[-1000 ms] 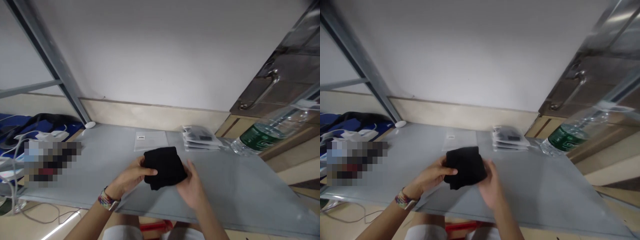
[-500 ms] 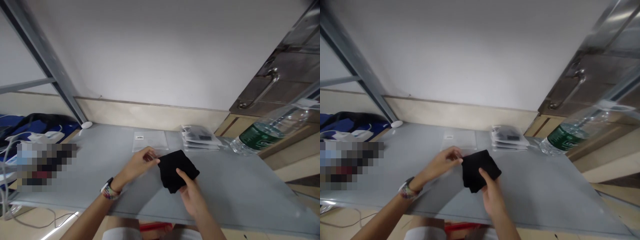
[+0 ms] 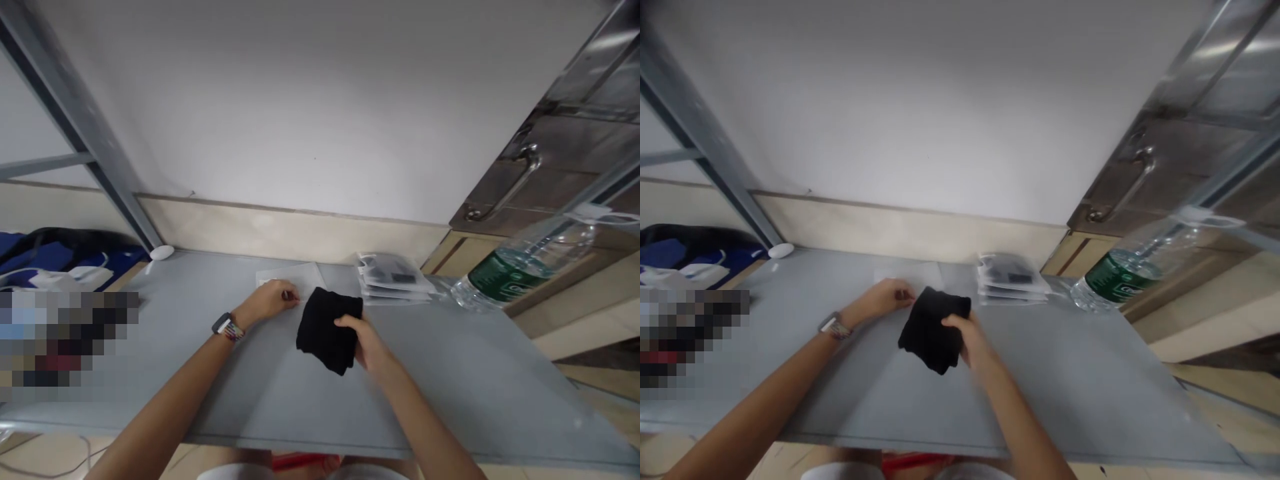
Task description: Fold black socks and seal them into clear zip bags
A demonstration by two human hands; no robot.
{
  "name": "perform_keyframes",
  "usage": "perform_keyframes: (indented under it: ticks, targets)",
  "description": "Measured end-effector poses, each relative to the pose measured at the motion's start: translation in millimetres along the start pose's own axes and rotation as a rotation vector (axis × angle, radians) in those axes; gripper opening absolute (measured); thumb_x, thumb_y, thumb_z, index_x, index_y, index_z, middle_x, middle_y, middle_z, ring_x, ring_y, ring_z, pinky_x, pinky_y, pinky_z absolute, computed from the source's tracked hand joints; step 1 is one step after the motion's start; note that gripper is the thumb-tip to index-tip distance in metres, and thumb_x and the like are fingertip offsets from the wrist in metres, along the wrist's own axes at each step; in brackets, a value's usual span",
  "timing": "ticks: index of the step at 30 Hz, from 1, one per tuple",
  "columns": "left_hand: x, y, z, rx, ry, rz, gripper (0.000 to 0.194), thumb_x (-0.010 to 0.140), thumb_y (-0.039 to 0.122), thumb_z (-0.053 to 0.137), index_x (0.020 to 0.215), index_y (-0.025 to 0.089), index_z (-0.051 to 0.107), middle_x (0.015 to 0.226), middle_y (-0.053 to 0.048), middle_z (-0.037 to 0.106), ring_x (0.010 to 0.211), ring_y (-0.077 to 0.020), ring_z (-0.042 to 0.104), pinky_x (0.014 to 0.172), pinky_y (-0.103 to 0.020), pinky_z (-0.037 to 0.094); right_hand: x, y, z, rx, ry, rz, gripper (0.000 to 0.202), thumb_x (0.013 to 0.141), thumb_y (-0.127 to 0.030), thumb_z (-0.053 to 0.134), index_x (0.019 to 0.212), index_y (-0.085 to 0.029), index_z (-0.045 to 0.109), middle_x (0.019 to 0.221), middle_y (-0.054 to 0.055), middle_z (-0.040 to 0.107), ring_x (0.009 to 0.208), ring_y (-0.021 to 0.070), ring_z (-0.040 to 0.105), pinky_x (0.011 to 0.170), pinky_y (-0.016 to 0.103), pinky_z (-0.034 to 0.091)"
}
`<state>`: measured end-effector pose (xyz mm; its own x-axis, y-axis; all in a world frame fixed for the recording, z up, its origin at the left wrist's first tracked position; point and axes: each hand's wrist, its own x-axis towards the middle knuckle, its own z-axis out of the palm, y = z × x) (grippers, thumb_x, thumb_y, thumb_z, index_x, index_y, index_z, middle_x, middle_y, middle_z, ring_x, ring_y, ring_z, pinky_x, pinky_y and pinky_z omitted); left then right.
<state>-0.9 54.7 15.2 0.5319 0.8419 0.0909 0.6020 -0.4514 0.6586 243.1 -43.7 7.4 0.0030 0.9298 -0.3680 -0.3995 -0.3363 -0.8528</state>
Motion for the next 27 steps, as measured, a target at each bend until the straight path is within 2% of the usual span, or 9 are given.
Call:
perform_keyframes:
  ticks: [3, 5, 8, 11, 14, 16, 22, 27]
  targets:
    - [-1.6, 1.3, 1.2, -0.054, 0.024, -0.015, 0.008, 0.080, 0.017, 0.067, 0.077, 0.018, 0.074, 0.074, -0.001, 0.072, 0.068, -0.0167, 0.061, 0.066, -0.027, 0.043, 21.1, -8.5, 8.2, -0.125, -0.207, 0.055, 0.049, 0.059, -0.022, 0.080, 0.108, -0.020, 0.075, 0.096, 0.005, 0.082, 0.100, 0.0306, 0.077, 0.091, 0.041, 0.059]
    - [-4.9, 2.0, 3.2, -0.081, 0.054, -0.027, 0.008, 0.076, 0.013, 0.063, 0.073, 0.018, 0.069, 0.072, -0.001, 0.071, 0.066, -0.0162, 0.061, 0.063, -0.027, 0.042, 34.3, -11.9, 12.1, -0.178, -0.271, 0.066, 0.047, 0.060, -0.020, 0.080, 0.107, -0.020, 0.075, 0.094, 0.004, 0.082, 0.097, 0.0284, 0.077, 0.090, 0.039, 0.058]
    - [-10.6, 3.5, 5.5, -0.127, 0.082, -0.068, 0.009, 0.077, 0.012, 0.059, 0.077, 0.018, 0.066, 0.069, -0.001, 0.069, 0.060, -0.0153, 0.062, 0.058, -0.025, 0.043, 48.0, -11.9, 14.1, -0.203, -0.203, 0.068, 0.043, 0.063, -0.021, 0.080, 0.106, -0.021, 0.074, 0.093, 0.004, 0.081, 0.094, 0.0259, 0.077, 0.089, 0.038, 0.058]
    - [-14.2, 5.8, 6.1, -0.230, 0.138, -0.153, 0.006, 0.084, 0.020, 0.062, 0.083, 0.019, 0.068, 0.063, 0.003, 0.065, 0.049, -0.0129, 0.059, 0.051, -0.024, 0.044, 51.8, -10.5, 10.5, -0.219, -0.112, 0.126, 0.038, 0.066, -0.022, 0.081, 0.103, -0.022, 0.073, 0.091, 0.005, 0.081, 0.089, 0.0247, 0.077, 0.085, 0.038, 0.060]
    - [-15.3, 10.0, 6.6, -0.332, 0.220, -0.213, 0.008, 0.087, 0.026, 0.066, 0.082, 0.020, 0.068, 0.059, 0.005, 0.061, 0.044, -0.0114, 0.056, 0.048, -0.024, 0.045, 50.1, -11.7, 6.5, -0.259, -0.102, 0.150, 0.034, 0.067, -0.020, 0.082, 0.100, -0.021, 0.074, 0.092, 0.006, 0.082, 0.089, 0.0240, 0.078, 0.080, 0.036, 0.060]
    - [-16.0, 14.8, 7.9, -0.347, 0.224, -0.219, 0.007, 0.086, 0.026, 0.067, 0.084, 0.020, 0.069, 0.063, 0.004, 0.063, 0.047, -0.0117, 0.056, 0.047, -0.023, 0.045, 48.6, -12.9, 6.8, -0.281, -0.102, 0.118, 0.031, 0.067, -0.019, 0.082, 0.098, -0.021, 0.075, 0.091, 0.006, 0.082, 0.089, 0.0238, 0.077, 0.077, 0.034, 0.060]
    - [-21.5, 34.0, 16.8, -0.170, 0.232, -0.071, 0.007, 0.085, 0.016, 0.061, 0.083, 0.020, 0.066, 0.075, 0.000, 0.068, 0.068, -0.0146, 0.062, 0.064, -0.026, 0.047, 47.4, -12.0, 15.3, -0.252, -0.083, 0.003, 0.029, 0.068, -0.023, 0.079, 0.097, -0.018, 0.080, 0.086, 0.007, 0.082, 0.086, 0.0257, 0.077, 0.077, 0.036, 0.060]
    - [-25.6, 40.4, 25.2, -0.051, 0.197, -0.033, 0.009, 0.089, 0.015, 0.057, 0.084, 0.021, 0.062, 0.075, 0.001, 0.065, 0.068, -0.0160, 0.060, 0.067, -0.028, 0.045, 52.6, -9.3, 11.5, -0.278, -0.046, -0.096, 0.024, 0.067, -0.026, 0.081, 0.089, -0.018, 0.083, 0.083, 0.005, 0.081, 0.084, 0.0257, 0.076, 0.081, 0.037, 0.059]
